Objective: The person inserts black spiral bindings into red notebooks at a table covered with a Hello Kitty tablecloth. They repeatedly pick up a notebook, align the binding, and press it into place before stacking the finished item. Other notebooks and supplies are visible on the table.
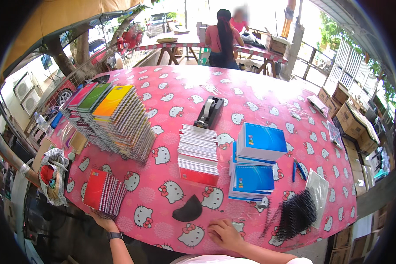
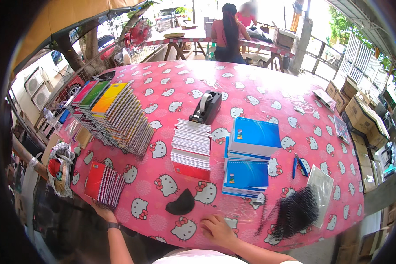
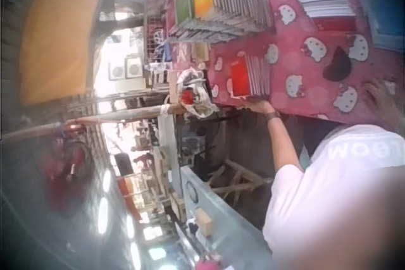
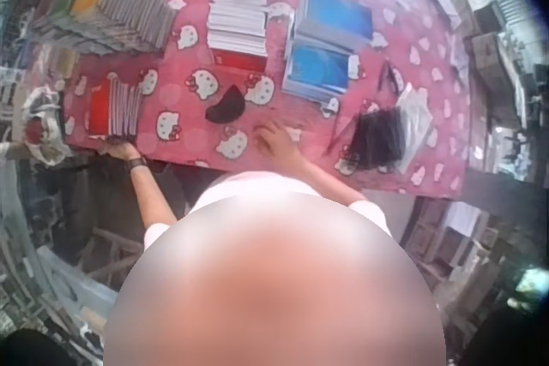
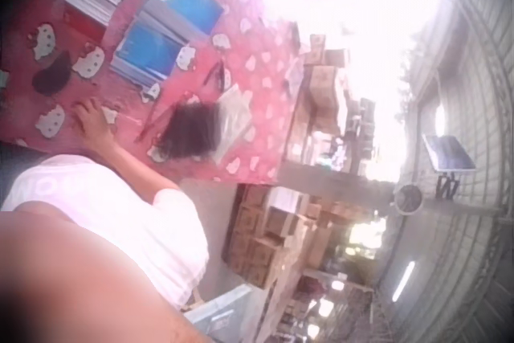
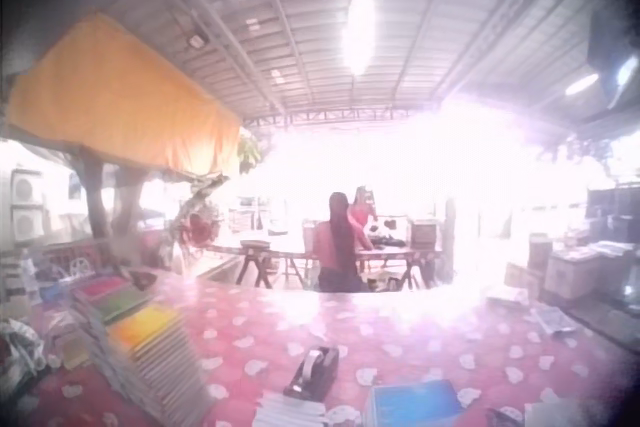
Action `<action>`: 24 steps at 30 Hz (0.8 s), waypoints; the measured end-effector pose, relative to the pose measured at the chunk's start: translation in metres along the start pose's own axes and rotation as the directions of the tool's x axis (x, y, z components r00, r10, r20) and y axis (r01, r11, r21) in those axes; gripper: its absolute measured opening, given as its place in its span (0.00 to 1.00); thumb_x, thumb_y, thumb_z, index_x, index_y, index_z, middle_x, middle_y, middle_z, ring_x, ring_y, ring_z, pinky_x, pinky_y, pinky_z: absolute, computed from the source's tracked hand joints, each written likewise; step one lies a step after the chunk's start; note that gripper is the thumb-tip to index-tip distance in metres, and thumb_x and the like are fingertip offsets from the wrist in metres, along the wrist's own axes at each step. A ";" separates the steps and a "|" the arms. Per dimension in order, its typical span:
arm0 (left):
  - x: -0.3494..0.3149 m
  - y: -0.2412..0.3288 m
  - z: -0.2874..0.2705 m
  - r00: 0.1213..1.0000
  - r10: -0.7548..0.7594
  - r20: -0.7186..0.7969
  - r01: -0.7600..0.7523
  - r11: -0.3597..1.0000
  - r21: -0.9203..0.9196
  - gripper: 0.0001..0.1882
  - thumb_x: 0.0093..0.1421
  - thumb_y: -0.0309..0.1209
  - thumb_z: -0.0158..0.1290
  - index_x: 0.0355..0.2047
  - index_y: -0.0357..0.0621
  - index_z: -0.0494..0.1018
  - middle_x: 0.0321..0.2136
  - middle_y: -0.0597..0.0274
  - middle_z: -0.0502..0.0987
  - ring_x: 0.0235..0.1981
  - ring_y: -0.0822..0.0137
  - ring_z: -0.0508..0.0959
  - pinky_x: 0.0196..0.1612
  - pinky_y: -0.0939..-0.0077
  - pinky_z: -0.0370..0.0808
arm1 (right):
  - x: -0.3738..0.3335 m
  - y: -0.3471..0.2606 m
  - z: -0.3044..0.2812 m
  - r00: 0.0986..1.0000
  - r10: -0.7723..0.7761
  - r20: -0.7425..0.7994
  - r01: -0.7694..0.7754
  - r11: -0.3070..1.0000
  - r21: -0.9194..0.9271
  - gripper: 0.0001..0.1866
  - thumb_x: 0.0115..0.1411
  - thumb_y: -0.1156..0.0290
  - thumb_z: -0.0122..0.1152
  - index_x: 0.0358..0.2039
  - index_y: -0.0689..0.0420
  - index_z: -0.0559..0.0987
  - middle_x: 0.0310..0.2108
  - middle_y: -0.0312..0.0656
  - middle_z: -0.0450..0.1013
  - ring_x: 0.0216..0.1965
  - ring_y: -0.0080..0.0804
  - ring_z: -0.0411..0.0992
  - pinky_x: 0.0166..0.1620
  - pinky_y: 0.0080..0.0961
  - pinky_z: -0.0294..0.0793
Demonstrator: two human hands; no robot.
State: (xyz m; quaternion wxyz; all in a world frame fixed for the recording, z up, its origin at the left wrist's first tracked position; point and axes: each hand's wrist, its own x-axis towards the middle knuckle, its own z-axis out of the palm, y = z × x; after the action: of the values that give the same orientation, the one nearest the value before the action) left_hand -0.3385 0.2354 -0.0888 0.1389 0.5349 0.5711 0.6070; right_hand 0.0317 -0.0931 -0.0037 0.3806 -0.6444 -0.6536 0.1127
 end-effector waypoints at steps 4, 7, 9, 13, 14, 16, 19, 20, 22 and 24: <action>-0.001 0.006 0.006 0.999 -0.040 -0.037 0.041 0.999 0.029 0.24 0.66 0.30 0.39 0.60 0.33 0.56 0.53 0.53 0.66 0.51 0.63 0.69 0.56 0.70 0.64 | 0.003 -0.005 -0.008 0.996 0.058 0.060 -0.053 0.995 -0.081 0.15 0.50 0.70 0.59 0.40 0.56 0.73 0.43 0.45 0.69 0.45 0.46 0.65 0.48 0.39 0.65; 0.010 -0.016 -0.008 0.981 -0.159 -0.107 0.142 0.978 -0.155 0.23 0.64 0.24 0.38 0.60 0.33 0.56 0.53 0.45 0.67 0.52 0.57 0.70 0.54 0.68 0.66 | 0.000 -0.009 -0.003 0.994 0.044 0.104 -0.033 0.994 -0.102 0.17 0.50 0.69 0.59 0.41 0.58 0.71 0.45 0.47 0.67 0.46 0.48 0.64 0.49 0.41 0.65; -0.012 0.031 0.010 0.953 -0.229 -0.198 0.197 0.966 -0.166 0.22 0.65 0.26 0.38 0.59 0.31 0.57 0.54 0.41 0.65 0.54 0.53 0.69 0.56 0.65 0.65 | 0.001 -0.002 -0.007 0.996 0.030 0.083 -0.018 0.990 -0.141 0.18 0.50 0.68 0.60 0.42 0.59 0.71 0.46 0.48 0.66 0.46 0.49 0.63 0.49 0.42 0.65; -0.098 0.051 -0.014 0.945 -0.081 -0.316 0.146 0.971 0.189 0.24 0.68 0.33 0.39 0.57 0.27 0.56 0.56 0.37 0.62 0.58 0.48 0.64 0.60 0.59 0.62 | 0.001 -0.002 -0.002 0.999 -0.042 0.035 0.046 0.988 -0.146 0.17 0.51 0.68 0.59 0.41 0.57 0.71 0.44 0.47 0.66 0.46 0.48 0.63 0.48 0.43 0.64; -0.126 0.068 -0.011 0.940 -0.116 -0.322 0.150 0.985 0.082 0.26 0.68 0.37 0.41 0.57 0.26 0.56 0.55 0.37 0.62 0.57 0.48 0.64 0.59 0.58 0.61 | 0.001 -0.001 -0.003 0.999 -0.052 0.016 0.054 0.988 -0.146 0.16 0.51 0.68 0.58 0.40 0.56 0.71 0.43 0.46 0.66 0.45 0.47 0.64 0.47 0.43 0.64; -0.187 0.067 -0.020 0.926 -0.273 -0.260 0.267 0.962 -0.062 0.28 0.68 0.41 0.42 0.57 0.26 0.57 0.55 0.38 0.62 0.55 0.49 0.65 0.58 0.61 0.62 | 0.004 -0.002 0.001 0.998 -0.050 0.043 0.060 0.966 -0.253 0.15 0.52 0.68 0.58 0.40 0.55 0.71 0.43 0.45 0.66 0.45 0.46 0.64 0.45 0.42 0.64; -0.272 0.052 -0.032 0.888 -0.458 -0.045 0.448 0.882 -0.149 0.25 0.65 0.32 0.46 0.56 0.27 0.56 0.55 0.42 0.61 0.56 0.55 0.64 0.58 0.63 0.61 | 0.001 -0.005 -0.002 0.997 -0.050 0.052 0.065 0.938 -0.340 0.15 0.52 0.68 0.57 0.40 0.54 0.70 0.43 0.45 0.65 0.45 0.45 0.63 0.45 0.42 0.63; -0.291 0.052 -0.043 0.784 -0.605 0.139 0.617 0.784 -0.068 0.24 0.63 0.29 0.48 0.56 0.29 0.59 0.55 0.46 0.62 0.56 0.57 0.63 0.58 0.65 0.61 | 0.000 -0.007 0.000 0.998 -0.045 0.041 0.057 0.936 -0.348 0.15 0.52 0.67 0.57 0.41 0.54 0.70 0.43 0.44 0.65 0.45 0.45 0.63 0.45 0.42 0.63; -0.325 0.044 -0.066 0.634 -0.663 0.399 0.697 0.713 0.077 0.20 0.60 0.30 0.51 0.52 0.35 0.67 0.46 0.53 0.72 0.48 0.60 0.71 0.50 0.67 0.69 | 0.001 -0.004 0.000 0.998 -0.036 0.045 0.050 0.921 -0.385 0.15 0.52 0.67 0.57 0.40 0.54 0.70 0.43 0.44 0.65 0.45 0.45 0.63 0.46 0.44 0.62; -0.364 0.007 -0.098 0.469 -0.707 0.530 0.740 0.642 0.201 0.18 0.58 0.32 0.53 0.47 0.38 0.73 0.38 0.56 0.78 0.41 0.61 0.76 0.45 0.67 0.73 | 0.002 -0.002 0.008 0.996 -0.057 0.076 0.083 0.905 -0.418 0.15 0.52 0.67 0.57 0.41 0.53 0.71 0.44 0.44 0.65 0.46 0.45 0.63 0.46 0.45 0.61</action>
State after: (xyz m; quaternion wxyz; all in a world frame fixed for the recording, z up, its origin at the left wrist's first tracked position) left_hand -0.2725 -0.1039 -0.2399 0.5591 0.3924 0.6569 0.3192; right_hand 0.0250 -0.0885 -0.0068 0.2164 -0.6836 -0.6967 -0.0245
